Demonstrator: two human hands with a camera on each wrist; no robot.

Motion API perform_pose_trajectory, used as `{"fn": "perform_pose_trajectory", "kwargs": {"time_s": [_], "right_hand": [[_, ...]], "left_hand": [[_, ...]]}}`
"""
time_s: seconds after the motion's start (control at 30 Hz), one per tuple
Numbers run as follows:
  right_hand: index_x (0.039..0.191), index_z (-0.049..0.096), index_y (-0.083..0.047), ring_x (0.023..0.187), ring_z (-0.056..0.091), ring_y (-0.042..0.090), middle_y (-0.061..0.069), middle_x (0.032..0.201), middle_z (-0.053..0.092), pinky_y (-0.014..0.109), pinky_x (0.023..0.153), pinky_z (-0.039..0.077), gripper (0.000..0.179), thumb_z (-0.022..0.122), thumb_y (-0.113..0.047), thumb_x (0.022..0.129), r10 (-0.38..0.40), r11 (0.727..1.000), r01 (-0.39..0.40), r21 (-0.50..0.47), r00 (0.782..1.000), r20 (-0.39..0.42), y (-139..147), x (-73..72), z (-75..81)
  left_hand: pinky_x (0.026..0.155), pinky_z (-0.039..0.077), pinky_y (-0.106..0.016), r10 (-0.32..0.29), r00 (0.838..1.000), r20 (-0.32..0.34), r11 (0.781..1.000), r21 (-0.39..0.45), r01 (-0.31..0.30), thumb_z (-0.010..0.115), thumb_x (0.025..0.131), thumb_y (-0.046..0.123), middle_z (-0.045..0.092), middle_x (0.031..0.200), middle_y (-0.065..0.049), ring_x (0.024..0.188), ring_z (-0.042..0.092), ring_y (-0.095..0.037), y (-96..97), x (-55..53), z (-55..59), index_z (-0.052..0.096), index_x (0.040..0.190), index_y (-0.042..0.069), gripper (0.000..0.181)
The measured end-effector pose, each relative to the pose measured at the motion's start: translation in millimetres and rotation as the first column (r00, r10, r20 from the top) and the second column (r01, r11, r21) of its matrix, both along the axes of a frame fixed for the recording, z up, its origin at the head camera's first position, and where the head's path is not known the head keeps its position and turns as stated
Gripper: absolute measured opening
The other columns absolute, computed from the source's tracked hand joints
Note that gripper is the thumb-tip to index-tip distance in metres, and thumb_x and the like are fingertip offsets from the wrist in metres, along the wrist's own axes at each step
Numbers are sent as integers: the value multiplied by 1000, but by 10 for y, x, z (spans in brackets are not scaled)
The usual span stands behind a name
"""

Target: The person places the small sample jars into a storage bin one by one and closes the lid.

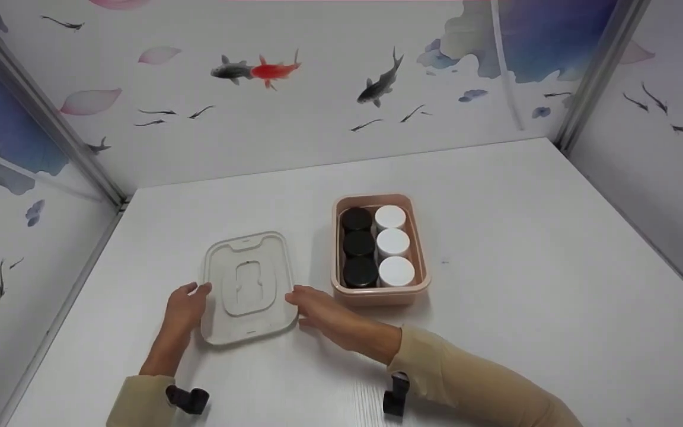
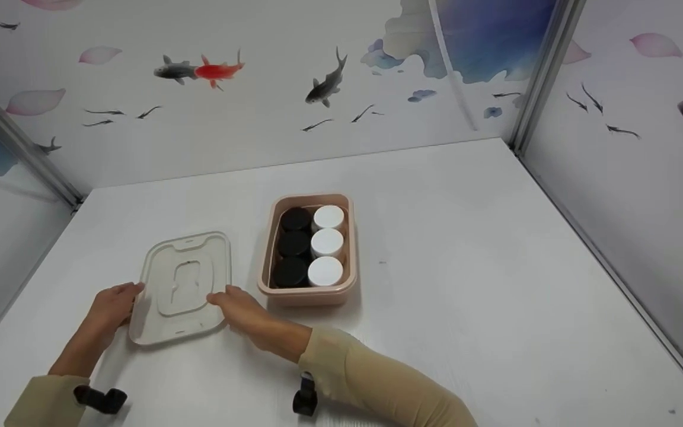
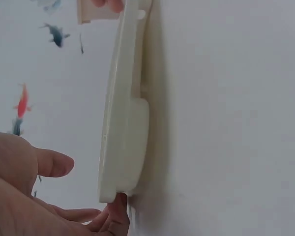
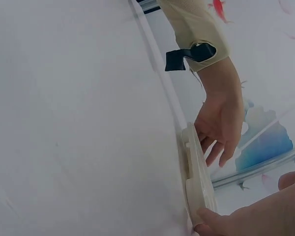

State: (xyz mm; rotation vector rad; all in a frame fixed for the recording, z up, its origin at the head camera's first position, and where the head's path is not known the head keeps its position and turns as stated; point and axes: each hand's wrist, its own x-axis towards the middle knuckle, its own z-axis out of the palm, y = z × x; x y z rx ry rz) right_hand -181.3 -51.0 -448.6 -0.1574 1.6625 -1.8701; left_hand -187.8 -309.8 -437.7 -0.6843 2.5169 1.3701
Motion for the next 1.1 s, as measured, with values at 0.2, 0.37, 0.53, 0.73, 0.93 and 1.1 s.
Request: {"fn": "perform_pose_trajectory", "kwargs": {"time_s": [0.2,0.37,0.53,0.73,0.93,1.1], "right_hand": [[154,21,10,148,34,39,24,165,20,50,122,31,71,52,-24,100,-28,1000,28,-6,1000,-12,37,-22,3],[155,23,9,150,28,40,23,165,20,51,122,31,72,53,-23,98,-17,1000,17,14,1000,-10,58,-23,40],[154,29,6,151,28,36,22,165,23,49,122,33,69,56,-24,97,44,995,-41,87,998,-32,102,-28,54],[147,49,-5,144,41,28,13,157,43,46,120,34,58,60,-27,95,143,971,-118,210,984,-107,127,-51,96],[140,60,-18,139,47,22,4,151,51,47,117,38,49,64,-31,92,217,939,-153,306,959,-185,97,-23,238],[138,59,-13,138,50,22,6,146,57,46,116,39,46,63,-28,95,263,938,-187,291,932,-250,13,7,433]], "left_hand": [[90,53,-26,33,997,-64,983,180,-21,27,109,35,54,137,-22,108,60,-18,-95,34,62,33,151,-9,61],[85,53,-18,63,996,-70,900,434,-26,24,110,37,48,134,-9,107,54,-10,-116,63,115,30,154,-1,59],[94,52,-19,80,995,-61,762,647,-21,22,110,39,43,131,1,110,53,-5,-89,119,137,24,156,11,54],[88,54,-19,68,993,-92,707,707,17,24,110,39,52,117,5,101,57,-4,8,191,192,34,148,13,47],[86,55,-22,59,991,-121,706,707,45,33,109,42,53,117,2,102,56,-7,148,236,279,41,143,12,47],[90,56,-25,24,990,-142,725,684,81,38,106,47,53,123,-1,108,54,-11,257,271,333,39,149,11,56]]}}
